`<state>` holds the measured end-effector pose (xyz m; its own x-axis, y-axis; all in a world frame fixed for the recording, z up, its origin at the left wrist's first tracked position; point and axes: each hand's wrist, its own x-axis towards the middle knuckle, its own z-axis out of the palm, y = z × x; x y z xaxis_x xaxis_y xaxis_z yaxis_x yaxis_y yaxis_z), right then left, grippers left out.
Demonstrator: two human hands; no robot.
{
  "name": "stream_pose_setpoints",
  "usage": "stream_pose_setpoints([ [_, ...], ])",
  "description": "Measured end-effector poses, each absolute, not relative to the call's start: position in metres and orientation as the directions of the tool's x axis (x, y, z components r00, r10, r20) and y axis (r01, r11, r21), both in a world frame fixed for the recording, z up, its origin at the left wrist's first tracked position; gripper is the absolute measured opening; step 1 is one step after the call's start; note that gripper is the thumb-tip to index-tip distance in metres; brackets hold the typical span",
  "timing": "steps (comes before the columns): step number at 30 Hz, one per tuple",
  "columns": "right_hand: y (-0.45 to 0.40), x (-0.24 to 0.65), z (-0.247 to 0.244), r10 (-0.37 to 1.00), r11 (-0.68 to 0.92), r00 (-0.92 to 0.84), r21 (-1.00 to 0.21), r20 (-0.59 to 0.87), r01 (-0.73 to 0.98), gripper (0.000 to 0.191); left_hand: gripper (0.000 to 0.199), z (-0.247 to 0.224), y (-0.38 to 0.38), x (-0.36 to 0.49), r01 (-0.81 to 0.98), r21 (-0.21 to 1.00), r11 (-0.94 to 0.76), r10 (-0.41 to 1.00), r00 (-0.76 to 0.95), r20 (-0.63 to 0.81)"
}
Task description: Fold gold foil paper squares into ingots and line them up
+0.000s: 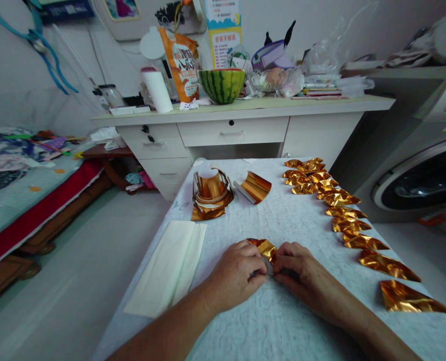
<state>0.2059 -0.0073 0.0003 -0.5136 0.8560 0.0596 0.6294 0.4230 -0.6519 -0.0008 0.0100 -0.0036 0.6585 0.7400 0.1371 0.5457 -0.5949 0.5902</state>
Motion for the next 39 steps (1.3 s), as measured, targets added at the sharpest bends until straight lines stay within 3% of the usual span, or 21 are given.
stream_pose_setpoints([
  [12, -0.009, 0.200, -0.008, 0.922, 0.346, -0.376, -0.631, 0.091, 0.695, 0.011, 0.012, -0.009, 0.002, 0.008, 0.577, 0.683, -0.448, 0.857, 0.496, 0.142],
  [18, -0.009, 0.201, -0.002, 0.914, 0.347, -0.398, -0.663, 0.080, 0.663, 0.008, 0.012, -0.011, 0.003, 0.012, 0.591, 0.683, -0.430, 0.874, 0.463, 0.149],
  [25, -0.008, 0.204, 0.000, 0.916, 0.319, -0.394, -0.722, 0.070, 0.614, 0.023, 0.013, -0.011, 0.002, 0.014, 0.620, 0.674, -0.401, 0.889, 0.440, 0.124],
  [39, -0.007, 0.194, -0.006, 0.932, 0.307, -0.357, -0.638, 0.053, 0.706, 0.006, 0.012, -0.011, 0.003, 0.015, 0.624, 0.677, -0.390, 0.893, 0.436, 0.112],
])
